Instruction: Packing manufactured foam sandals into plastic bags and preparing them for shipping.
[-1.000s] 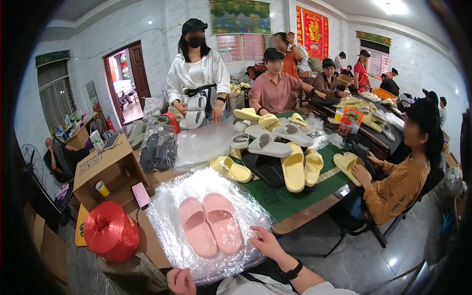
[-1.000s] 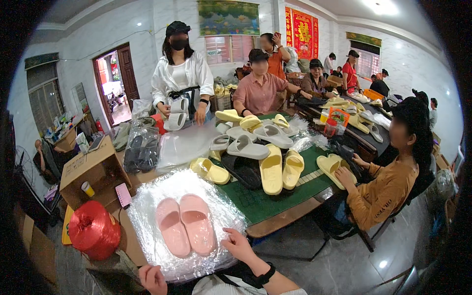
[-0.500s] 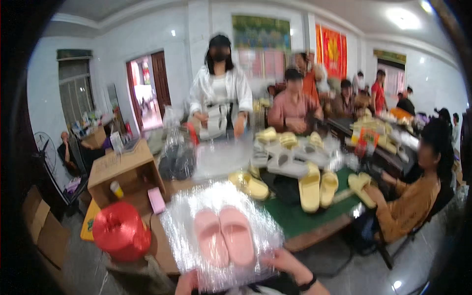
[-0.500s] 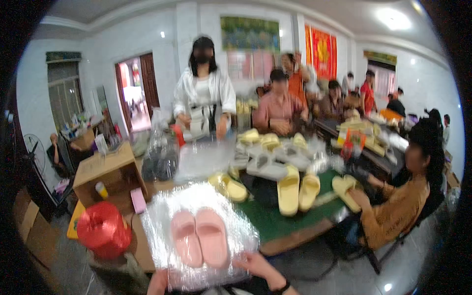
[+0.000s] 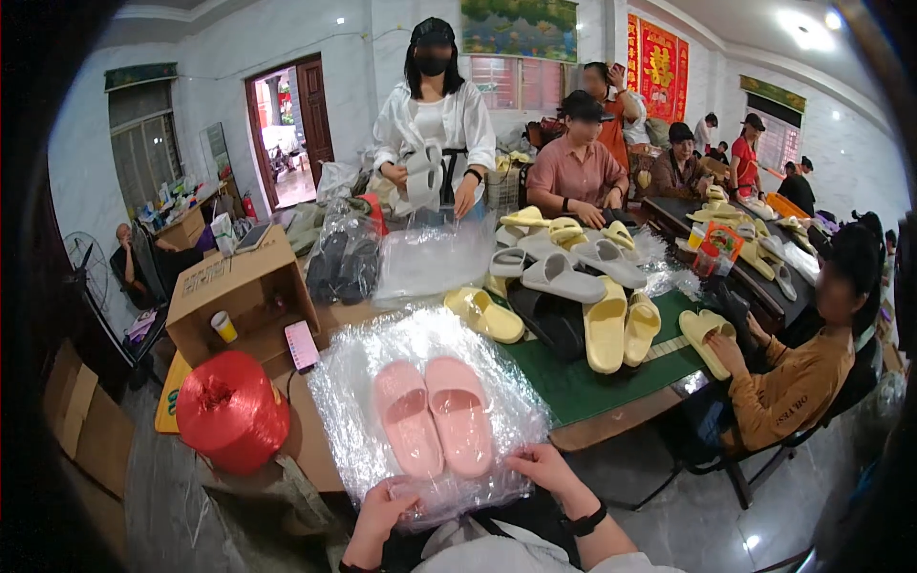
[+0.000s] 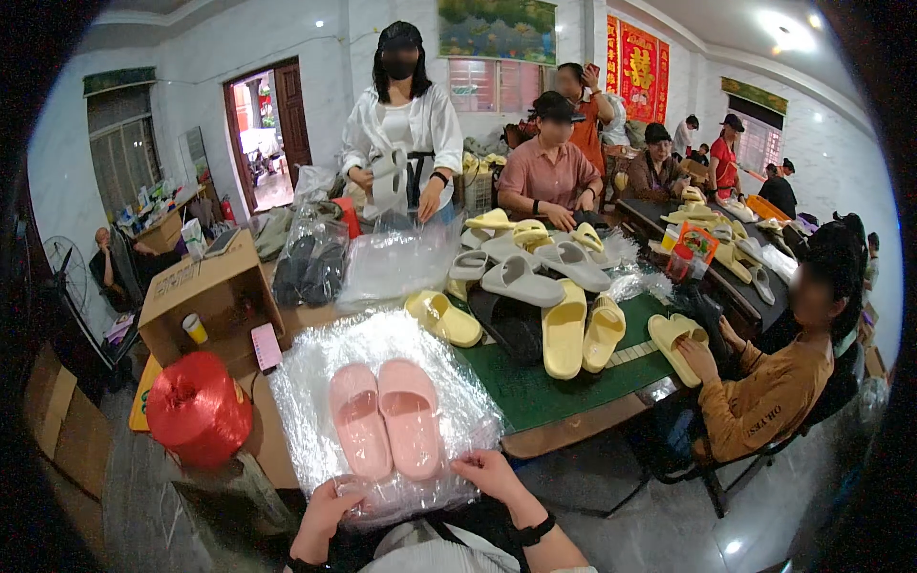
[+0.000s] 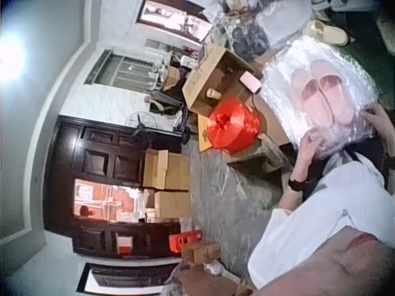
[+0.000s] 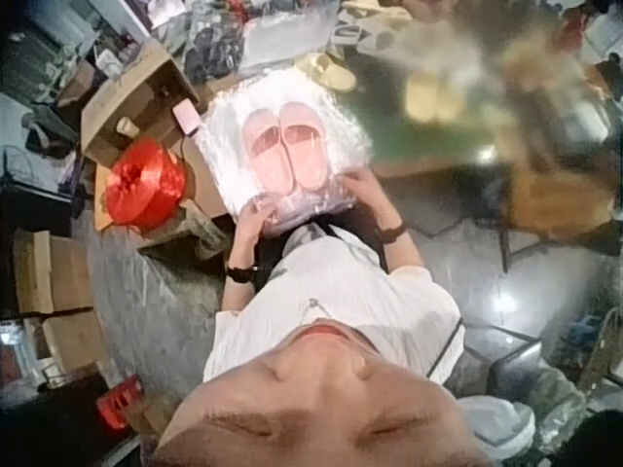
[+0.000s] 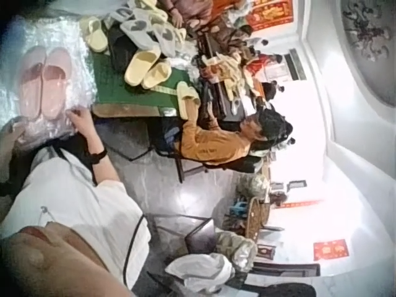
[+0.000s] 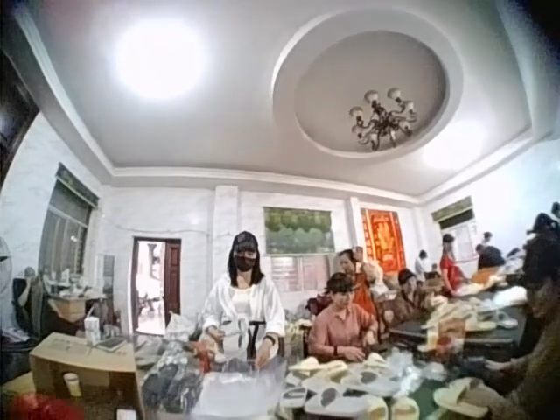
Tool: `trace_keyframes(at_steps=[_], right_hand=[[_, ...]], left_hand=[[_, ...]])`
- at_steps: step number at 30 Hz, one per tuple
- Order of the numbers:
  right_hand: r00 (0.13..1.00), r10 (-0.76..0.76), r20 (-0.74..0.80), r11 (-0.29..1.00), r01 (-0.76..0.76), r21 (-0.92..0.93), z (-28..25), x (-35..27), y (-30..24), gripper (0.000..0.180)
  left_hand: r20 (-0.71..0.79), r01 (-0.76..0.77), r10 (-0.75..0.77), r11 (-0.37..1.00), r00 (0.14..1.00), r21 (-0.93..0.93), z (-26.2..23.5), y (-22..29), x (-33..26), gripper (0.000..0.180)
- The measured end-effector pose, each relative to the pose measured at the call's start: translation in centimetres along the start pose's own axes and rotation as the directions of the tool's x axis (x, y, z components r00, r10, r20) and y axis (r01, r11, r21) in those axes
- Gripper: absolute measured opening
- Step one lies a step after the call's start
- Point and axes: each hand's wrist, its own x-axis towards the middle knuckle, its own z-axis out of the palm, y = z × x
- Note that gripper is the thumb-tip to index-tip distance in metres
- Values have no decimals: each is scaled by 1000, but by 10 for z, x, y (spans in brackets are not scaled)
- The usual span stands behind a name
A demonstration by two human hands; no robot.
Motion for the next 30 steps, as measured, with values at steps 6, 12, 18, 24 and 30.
trace_keyframes(at_steps=[6, 12, 18, 24, 30], right_hand=[[981, 35, -191, 991, -10, 131, -17, 8, -43, 22], [979, -29, -202, 956, 86, 281, -26, 15, -86, 18], [989, -150, -5, 975, 149, 165, -41, 13, -71, 16], [997, 16, -74, 985, -3, 170, -38, 14, -76, 9], [862, -404, -306, 818, 490, 302, -16, 32, -63, 5]], left_hand=[[-73, -123, 125, 992, 989, 36, -14, 19, -9, 30], [-10, -290, 297, 937, 955, 196, -1, 65, -11, 29], [9, -325, 336, 902, 942, 285, -28, 36, -2, 21], [-175, -292, 313, 947, 934, 133, -11, 48, -1, 15], [-123, -693, 754, 646, 646, 321, -11, 22, 17, 24]])
